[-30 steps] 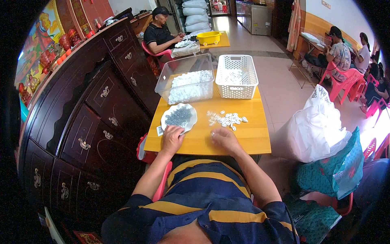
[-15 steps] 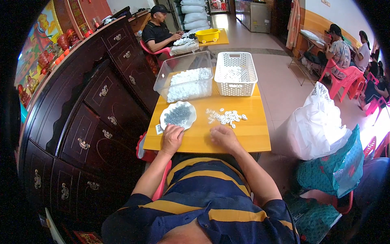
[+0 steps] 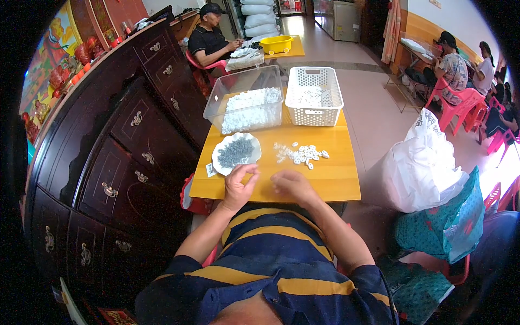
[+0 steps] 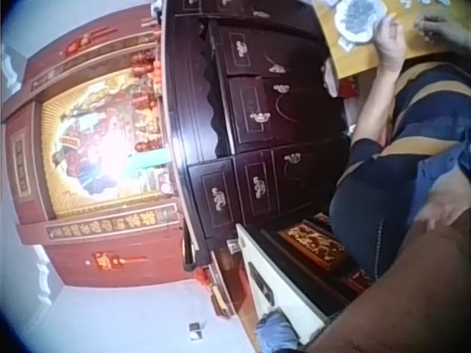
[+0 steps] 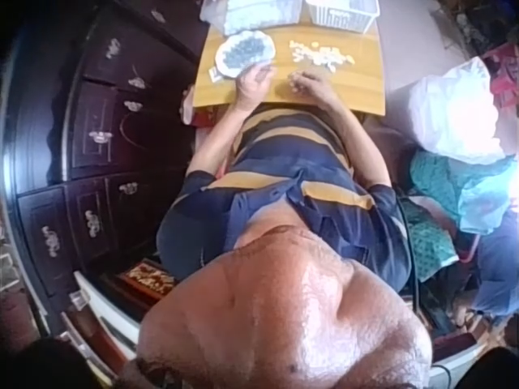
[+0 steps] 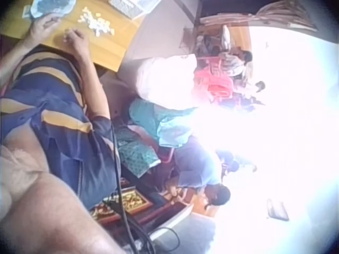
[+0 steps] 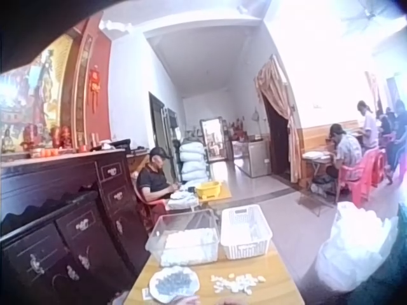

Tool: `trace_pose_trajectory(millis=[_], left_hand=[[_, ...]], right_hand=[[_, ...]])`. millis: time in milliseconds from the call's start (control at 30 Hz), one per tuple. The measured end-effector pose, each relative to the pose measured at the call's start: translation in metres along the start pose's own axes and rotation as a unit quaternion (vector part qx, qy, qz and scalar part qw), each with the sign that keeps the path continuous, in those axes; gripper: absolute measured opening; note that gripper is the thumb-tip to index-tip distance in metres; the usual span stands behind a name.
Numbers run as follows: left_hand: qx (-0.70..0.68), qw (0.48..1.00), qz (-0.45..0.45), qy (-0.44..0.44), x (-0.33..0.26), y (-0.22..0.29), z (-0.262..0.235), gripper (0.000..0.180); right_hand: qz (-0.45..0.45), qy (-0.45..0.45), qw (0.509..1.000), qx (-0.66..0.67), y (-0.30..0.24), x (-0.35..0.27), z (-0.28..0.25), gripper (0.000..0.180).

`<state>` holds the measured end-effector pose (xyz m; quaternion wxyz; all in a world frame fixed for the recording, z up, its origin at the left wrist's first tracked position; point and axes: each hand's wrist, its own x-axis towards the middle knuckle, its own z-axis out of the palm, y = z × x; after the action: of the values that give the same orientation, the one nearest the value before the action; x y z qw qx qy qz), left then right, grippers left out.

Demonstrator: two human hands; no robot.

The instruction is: The recorder is manually assembling small white circular plastic parts by inserting blue center pieces into them.

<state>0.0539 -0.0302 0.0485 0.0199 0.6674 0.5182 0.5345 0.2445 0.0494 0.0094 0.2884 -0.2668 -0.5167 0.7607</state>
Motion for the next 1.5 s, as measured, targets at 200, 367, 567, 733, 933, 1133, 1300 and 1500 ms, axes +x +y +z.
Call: trace_pose_trajectory(millis=[200, 367, 567, 733, 933, 1133, 1300, 1500], left_hand=[[-0.055, 0.997, -0.047, -0.019, -0.005, 0.016, 0.007, 0.031], [-0.083, 0.994, -0.064, -0.016, -0.008, 0.017, 0.009, 0.033], [-0.065, 0.996, -0.049, -0.039, -0.007, 0.018, 0.008, 0.034], [-0.029, 0.999, -0.010, -0.036, -0.007, 0.023, 0.006, 0.034], [-0.013, 0.998, 0.021, -0.059, -0.001, 0.017, 0.002, 0.014], [0.003, 0.998, 0.023, -0.058, -0.001, 0.019, 0.007, 0.007], [-0.024, 0.997, -0.021, -0.066, -0.003, 0.013, 0.007, 0.004], [-0.093, 0.988, -0.111, -0.061, -0.009, 0.004, 0.009, 0.005]], right_hand=[[0.054, -0.067, 0.991, 0.098, -0.006, -0.005, 0.004, 0.020], [0.083, -0.075, 0.989, 0.093, -0.008, -0.007, 0.007, 0.019], [0.085, -0.104, 0.979, 0.155, 0.003, -0.003, 0.007, 0.017], [0.086, -0.106, 0.977, 0.166, 0.002, -0.002, 0.007, 0.012], [0.079, -0.079, 0.980, 0.166, 0.000, -0.004, 0.009, 0.009], [0.069, -0.043, 0.991, 0.108, 0.005, -0.002, 0.009, 0.011], [0.052, -0.049, 0.997, 0.043, 0.011, 0.003, 0.007, 0.012], [0.026, 0.020, 0.999, 0.018, 0.000, -0.001, 0.011, 0.016]])
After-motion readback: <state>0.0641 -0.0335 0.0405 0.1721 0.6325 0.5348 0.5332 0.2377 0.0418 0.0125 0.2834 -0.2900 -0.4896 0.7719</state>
